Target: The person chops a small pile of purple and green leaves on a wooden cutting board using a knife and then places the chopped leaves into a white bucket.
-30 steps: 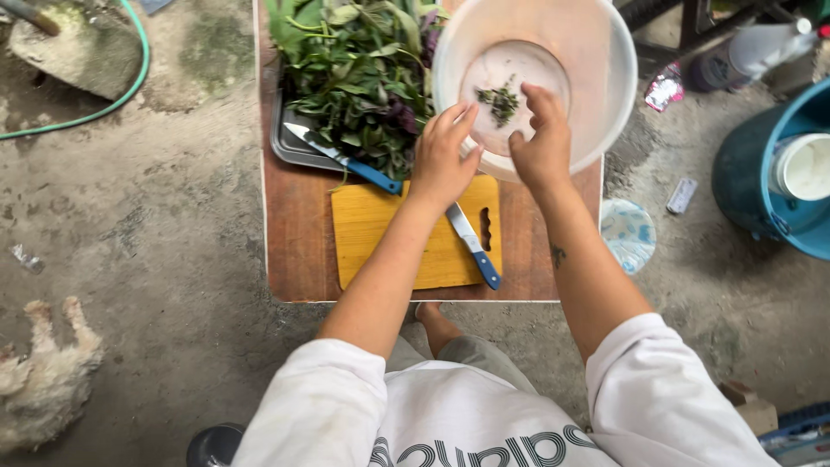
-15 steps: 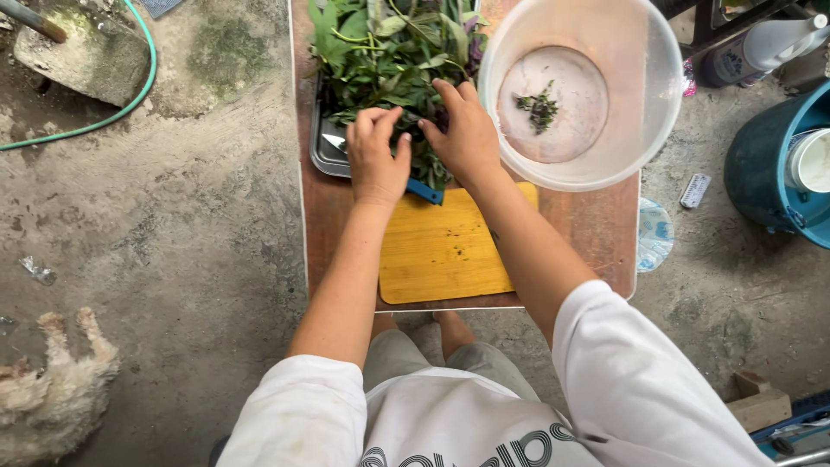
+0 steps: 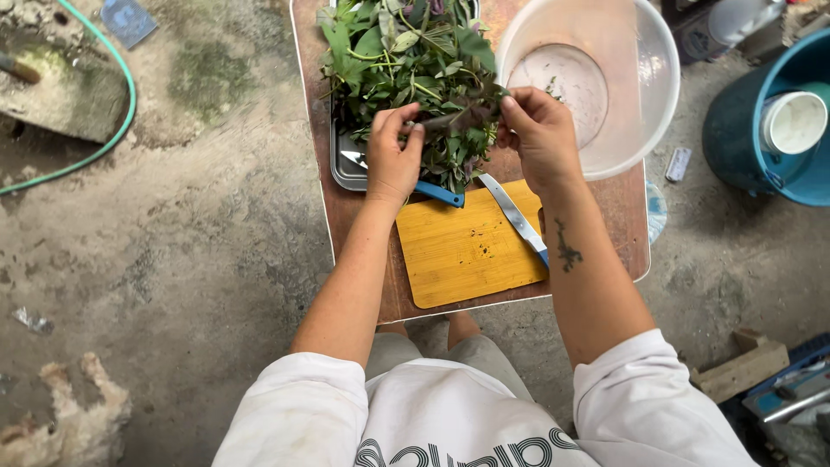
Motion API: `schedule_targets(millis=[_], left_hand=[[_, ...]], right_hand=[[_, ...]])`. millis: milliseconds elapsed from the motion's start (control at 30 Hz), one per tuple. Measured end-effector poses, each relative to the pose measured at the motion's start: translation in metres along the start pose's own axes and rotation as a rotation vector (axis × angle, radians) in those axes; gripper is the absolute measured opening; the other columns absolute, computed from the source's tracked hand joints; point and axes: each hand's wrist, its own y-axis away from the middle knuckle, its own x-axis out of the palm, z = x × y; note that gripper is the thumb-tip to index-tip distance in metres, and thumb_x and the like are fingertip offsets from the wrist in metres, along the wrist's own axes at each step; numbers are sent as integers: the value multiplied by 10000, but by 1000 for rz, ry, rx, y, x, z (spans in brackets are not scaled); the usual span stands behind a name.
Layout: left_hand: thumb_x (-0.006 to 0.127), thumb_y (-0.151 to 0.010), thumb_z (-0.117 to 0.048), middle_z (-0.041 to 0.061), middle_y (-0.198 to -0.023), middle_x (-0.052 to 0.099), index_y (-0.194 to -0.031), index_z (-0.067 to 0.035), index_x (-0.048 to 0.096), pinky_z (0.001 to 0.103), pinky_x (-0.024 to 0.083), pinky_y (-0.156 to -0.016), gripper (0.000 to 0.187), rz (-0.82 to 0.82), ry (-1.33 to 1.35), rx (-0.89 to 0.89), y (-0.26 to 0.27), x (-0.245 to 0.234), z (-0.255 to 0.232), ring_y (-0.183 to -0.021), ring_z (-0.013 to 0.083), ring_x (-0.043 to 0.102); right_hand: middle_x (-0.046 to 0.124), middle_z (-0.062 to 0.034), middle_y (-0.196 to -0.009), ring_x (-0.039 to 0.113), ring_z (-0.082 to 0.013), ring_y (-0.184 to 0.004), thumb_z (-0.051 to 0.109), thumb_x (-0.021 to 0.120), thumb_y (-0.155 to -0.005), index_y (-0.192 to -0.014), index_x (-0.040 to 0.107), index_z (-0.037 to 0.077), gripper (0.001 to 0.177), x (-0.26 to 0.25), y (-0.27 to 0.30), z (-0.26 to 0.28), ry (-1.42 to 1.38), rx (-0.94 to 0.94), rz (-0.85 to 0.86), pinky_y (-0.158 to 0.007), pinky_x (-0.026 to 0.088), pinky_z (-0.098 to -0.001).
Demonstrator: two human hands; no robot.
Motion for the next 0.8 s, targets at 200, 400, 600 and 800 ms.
schedule_targets(millis=[200, 400, 600, 800], left_hand=[[553, -877, 31, 84, -1335, 616, -1391, -51, 604, 288, 470, -1045, 523, 330, 276, 165, -7, 19, 2, -1240, 180, 592], [653, -906, -37, 76, -1177, 700, -1303, 9, 637, 285, 531, -966, 400, 716, 431, -201, 18, 41, 9, -1072, 160, 665], [619, -1053, -169, 22, -1196, 719, -1358, -22, 650, 262, 524, -1000, 340, 696, 638, -199, 57, 53, 14, -1082, 96, 643], [624, -1024, -175, 8, -1223, 701, -1317, -56, 641, 248, 498, -1002, 317, 537, 756, -227, 76, 60, 26, -1098, 83, 631]], right_hand=[[667, -21, -839, 618, -108, -692, 98, 587, -1056, -1014, 650, 49, 91, -2, 45, 9, -310, 143, -27, -655, 544, -254], [702, -63, -906, 618, -110, -705, 99, 579, -1045, -1039, 644, 38, 89, -4, 73, 10, -429, 140, -99, -689, 567, -256], [684, -48, -883, 618, -108, -724, 89, 590, -1065, -1034, 652, 30, 91, -15, 95, -13, -391, 104, -89, -692, 549, -240], [671, -6, -884, 623, -98, -736, 83, 604, -1029, -1036, 664, 62, 64, -20, 121, -45, -322, 174, -170, -692, 553, -273]])
